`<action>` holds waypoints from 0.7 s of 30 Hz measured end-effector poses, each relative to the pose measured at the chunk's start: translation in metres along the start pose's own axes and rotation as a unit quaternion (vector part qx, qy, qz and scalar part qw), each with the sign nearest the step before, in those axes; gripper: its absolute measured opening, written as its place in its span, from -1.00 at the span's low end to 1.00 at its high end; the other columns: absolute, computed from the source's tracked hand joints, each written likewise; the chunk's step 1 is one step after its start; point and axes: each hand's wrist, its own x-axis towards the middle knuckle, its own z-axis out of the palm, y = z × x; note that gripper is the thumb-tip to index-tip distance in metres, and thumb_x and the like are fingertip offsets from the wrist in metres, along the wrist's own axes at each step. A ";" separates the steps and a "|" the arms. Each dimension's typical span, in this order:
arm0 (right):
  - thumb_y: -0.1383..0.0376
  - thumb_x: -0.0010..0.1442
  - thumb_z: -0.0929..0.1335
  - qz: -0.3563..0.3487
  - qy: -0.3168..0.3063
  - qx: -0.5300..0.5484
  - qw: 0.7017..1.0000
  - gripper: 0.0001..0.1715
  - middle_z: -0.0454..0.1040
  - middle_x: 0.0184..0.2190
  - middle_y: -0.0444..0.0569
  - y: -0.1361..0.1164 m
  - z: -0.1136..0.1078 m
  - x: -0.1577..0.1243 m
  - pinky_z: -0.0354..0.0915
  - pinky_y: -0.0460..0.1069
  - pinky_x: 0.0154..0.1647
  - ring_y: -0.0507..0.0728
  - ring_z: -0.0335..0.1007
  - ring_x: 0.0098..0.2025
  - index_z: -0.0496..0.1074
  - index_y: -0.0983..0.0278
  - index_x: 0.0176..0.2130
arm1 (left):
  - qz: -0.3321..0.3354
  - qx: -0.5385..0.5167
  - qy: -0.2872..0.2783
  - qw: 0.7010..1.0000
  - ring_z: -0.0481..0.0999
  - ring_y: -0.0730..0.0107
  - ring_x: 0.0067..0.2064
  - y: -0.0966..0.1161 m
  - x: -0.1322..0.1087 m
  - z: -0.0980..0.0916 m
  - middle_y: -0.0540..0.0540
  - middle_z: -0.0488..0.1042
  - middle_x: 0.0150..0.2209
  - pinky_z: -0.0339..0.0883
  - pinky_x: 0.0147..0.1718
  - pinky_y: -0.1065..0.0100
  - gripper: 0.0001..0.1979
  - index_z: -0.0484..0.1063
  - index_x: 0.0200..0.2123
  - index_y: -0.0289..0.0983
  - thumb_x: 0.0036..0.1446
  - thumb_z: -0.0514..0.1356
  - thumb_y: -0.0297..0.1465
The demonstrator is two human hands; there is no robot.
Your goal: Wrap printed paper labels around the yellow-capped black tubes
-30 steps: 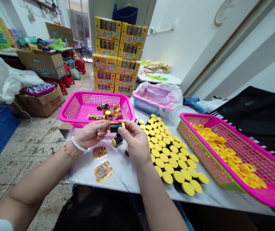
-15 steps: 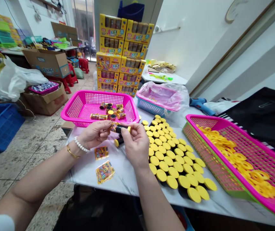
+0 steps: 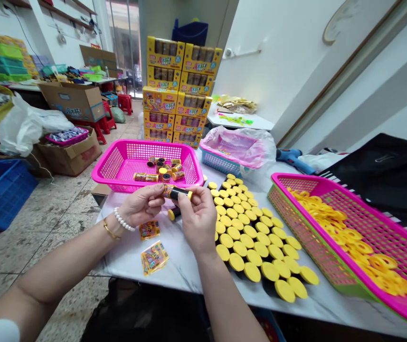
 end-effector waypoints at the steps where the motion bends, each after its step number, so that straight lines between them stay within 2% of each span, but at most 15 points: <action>1: 0.14 0.14 0.46 -0.012 0.001 -0.010 1.000 -0.69 0.58 -0.34 -0.12 -0.001 0.000 -0.001 0.57 0.03 -0.23 0.07 0.58 -0.32 0.36 0.21 -0.20 | 0.000 -0.002 -0.001 1.000 0.09 0.79 -0.70 0.000 0.000 0.001 0.03 0.44 -0.51 -0.19 -0.78 0.66 -0.83 0.46 -0.40 -0.40 0.01 0.40 -0.49; 5: 0.14 0.16 0.44 0.000 -0.019 -0.015 1.000 -0.72 0.59 -0.31 -0.09 -0.004 -0.003 0.000 0.58 0.05 -0.25 0.10 0.59 -0.28 0.35 0.21 -0.21 | 0.002 0.011 -0.012 1.000 0.06 0.79 -0.70 -0.001 0.000 0.000 0.04 0.42 -0.52 -0.22 -0.78 0.64 -0.83 0.48 -0.37 -0.41 0.02 0.40 -0.47; 9: 0.12 0.18 0.43 0.031 -0.033 -0.025 0.999 -0.72 0.58 -0.38 -0.12 0.001 -0.004 0.001 0.56 0.02 -0.38 0.07 0.55 -0.43 0.33 0.21 -0.24 | 0.017 0.034 -0.034 0.999 0.10 0.75 -0.69 -0.004 0.002 -0.004 0.08 0.33 -0.60 -0.20 -0.77 0.62 -0.76 0.45 -0.43 -0.39 -0.05 0.45 -0.41; 13: 0.25 0.14 0.48 -0.079 0.013 -0.104 0.991 -0.75 0.51 -0.39 -0.18 0.006 -0.006 -0.003 0.49 -0.05 -0.33 0.01 0.49 -0.41 0.40 0.21 -0.20 | 0.076 0.088 -0.009 0.993 0.20 0.74 -0.67 -0.005 0.003 -0.006 -0.01 0.46 -0.53 -0.16 -0.75 0.61 -0.66 0.49 -0.42 -0.39 -0.16 0.51 -0.32; 16: 0.31 0.11 0.50 -0.152 0.039 -0.138 0.978 -0.74 0.50 -0.38 -0.19 0.006 -0.009 -0.005 0.47 -0.08 -0.30 0.00 0.48 -0.38 0.46 0.20 -0.17 | 0.097 0.151 0.019 0.984 0.22 0.71 -0.66 -0.004 0.001 -0.004 -0.02 0.46 -0.56 -0.18 -0.75 0.58 -0.64 0.51 -0.42 -0.41 -0.13 0.49 -0.25; 19: 0.33 0.08 0.53 -0.178 0.063 -0.108 0.976 -0.72 0.51 -0.34 -0.17 0.004 -0.013 -0.003 0.45 -0.08 -0.28 0.01 0.48 -0.34 0.50 0.19 -0.18 | 0.124 0.192 0.058 0.972 0.23 0.73 -0.65 -0.001 -0.002 -0.001 -0.05 0.51 -0.49 -0.10 -0.72 0.59 -0.62 0.53 -0.34 -0.42 -0.07 0.46 -0.21; 21: 0.32 0.07 0.54 -0.172 0.057 -0.077 0.980 -0.71 0.51 -0.33 -0.16 0.003 -0.016 0.000 0.45 -0.07 -0.26 0.02 0.47 -0.32 0.52 0.17 -0.17 | 0.143 0.225 0.055 0.962 0.30 0.69 -0.61 0.001 -0.005 0.000 -0.08 0.56 -0.39 0.03 -0.70 0.57 -0.55 0.52 -0.20 -0.39 -0.04 0.45 -0.18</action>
